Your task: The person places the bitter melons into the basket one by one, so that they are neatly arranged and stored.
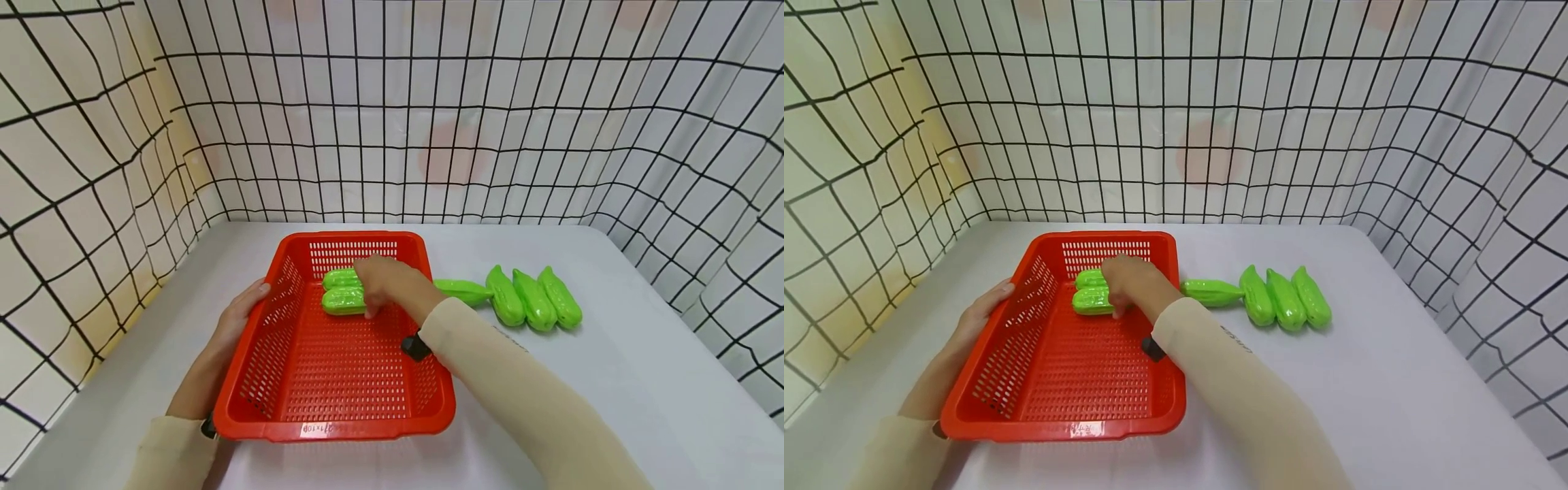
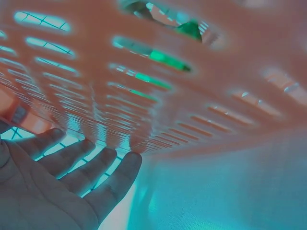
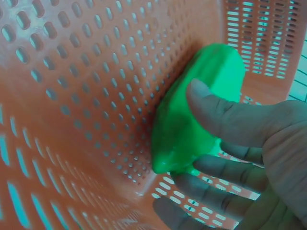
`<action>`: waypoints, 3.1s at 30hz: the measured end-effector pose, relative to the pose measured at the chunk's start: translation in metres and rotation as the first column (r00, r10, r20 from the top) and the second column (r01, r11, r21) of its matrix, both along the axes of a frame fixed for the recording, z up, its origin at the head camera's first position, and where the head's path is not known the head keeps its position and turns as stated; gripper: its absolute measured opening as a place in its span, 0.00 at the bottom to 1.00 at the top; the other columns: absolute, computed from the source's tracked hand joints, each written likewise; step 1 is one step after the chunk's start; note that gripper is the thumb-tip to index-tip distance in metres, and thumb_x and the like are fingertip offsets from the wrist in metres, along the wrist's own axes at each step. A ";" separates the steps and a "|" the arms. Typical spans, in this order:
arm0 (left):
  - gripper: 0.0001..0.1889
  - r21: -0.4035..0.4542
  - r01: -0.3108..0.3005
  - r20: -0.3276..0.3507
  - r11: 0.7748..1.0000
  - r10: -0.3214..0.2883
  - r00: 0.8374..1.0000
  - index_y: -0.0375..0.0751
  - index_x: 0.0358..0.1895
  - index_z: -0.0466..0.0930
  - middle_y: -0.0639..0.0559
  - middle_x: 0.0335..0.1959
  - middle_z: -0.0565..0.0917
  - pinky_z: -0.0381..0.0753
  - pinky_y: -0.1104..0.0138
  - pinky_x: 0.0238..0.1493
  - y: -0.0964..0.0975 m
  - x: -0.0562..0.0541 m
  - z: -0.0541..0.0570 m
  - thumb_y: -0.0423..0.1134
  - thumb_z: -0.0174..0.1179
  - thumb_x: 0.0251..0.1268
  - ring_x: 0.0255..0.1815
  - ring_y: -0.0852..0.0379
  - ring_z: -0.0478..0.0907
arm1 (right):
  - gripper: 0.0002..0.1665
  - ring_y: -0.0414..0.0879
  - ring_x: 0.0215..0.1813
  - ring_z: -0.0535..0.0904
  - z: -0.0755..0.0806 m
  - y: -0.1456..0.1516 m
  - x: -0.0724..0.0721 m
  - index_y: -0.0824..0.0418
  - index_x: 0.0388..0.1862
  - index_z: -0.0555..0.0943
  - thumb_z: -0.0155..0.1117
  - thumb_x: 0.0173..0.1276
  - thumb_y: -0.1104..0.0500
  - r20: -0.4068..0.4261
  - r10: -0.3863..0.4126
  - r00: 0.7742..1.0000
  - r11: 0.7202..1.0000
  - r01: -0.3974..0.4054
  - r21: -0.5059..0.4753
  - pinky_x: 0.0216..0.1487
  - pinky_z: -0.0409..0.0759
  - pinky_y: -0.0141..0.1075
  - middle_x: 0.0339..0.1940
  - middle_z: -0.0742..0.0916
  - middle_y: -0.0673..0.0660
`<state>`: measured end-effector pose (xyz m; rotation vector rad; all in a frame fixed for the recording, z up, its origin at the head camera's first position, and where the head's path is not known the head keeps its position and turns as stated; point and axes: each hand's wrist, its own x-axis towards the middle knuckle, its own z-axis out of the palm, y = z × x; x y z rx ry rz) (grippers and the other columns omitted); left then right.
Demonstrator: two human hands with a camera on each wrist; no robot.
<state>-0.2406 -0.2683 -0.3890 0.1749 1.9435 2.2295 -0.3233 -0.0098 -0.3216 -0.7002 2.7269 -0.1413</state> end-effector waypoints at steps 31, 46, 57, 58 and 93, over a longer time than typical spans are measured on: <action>0.30 -0.053 -0.007 -0.027 0.999 0.005 1.000 0.44 0.80 0.51 0.51 0.49 0.79 0.88 0.64 0.38 0.003 0.004 -0.007 0.54 0.38 0.84 0.40 0.60 0.82 | 0.36 0.52 0.45 0.80 0.037 0.076 -0.010 0.61 0.59 0.70 0.76 0.62 0.45 -0.135 -0.112 0.984 0.991 0.100 -0.093 0.43 0.82 0.45 0.45 0.82 0.55; 0.32 -0.081 -0.033 0.009 0.996 0.033 0.999 0.48 0.82 0.48 0.51 0.54 0.76 0.87 0.65 0.39 0.002 0.004 -0.002 0.56 0.39 0.83 0.41 0.61 0.81 | 0.32 0.54 0.48 0.81 0.025 0.123 -0.014 0.60 0.62 0.71 0.59 0.74 0.38 -0.143 -0.208 0.968 0.965 0.179 -0.193 0.45 0.81 0.49 0.50 0.84 0.59; 0.32 -0.072 -0.027 -0.001 0.997 0.027 1.000 0.47 0.81 0.50 0.50 0.53 0.77 0.87 0.65 0.37 0.001 0.004 -0.002 0.56 0.40 0.83 0.40 0.60 0.82 | 0.32 0.55 0.53 0.82 0.007 0.158 -0.016 0.65 0.67 0.71 0.49 0.81 0.41 -0.117 -0.189 0.975 0.964 0.162 -0.210 0.54 0.80 0.54 0.51 0.86 0.60; 0.32 -0.073 -0.026 -0.002 0.997 0.026 1.000 0.47 0.81 0.50 0.50 0.52 0.77 0.88 0.64 0.37 0.001 0.004 -0.002 0.56 0.40 0.83 0.40 0.60 0.83 | 0.31 0.55 0.54 0.82 0.004 0.160 -0.016 0.65 0.67 0.71 0.48 0.81 0.41 -0.115 -0.184 0.976 0.965 0.158 -0.208 0.55 0.80 0.54 0.52 0.86 0.61; 0.31 -0.059 -0.004 -0.015 0.998 0.003 1.000 0.47 0.81 0.49 0.48 0.53 0.76 0.88 0.62 0.39 0.001 0.003 -0.003 0.56 0.39 0.83 0.41 0.59 0.84 | 0.31 0.60 0.59 0.77 -0.043 0.177 -0.012 0.69 0.62 0.76 0.75 0.60 0.64 -0.119 -0.011 0.993 0.986 -0.010 -0.169 0.65 0.74 0.55 0.57 0.83 0.64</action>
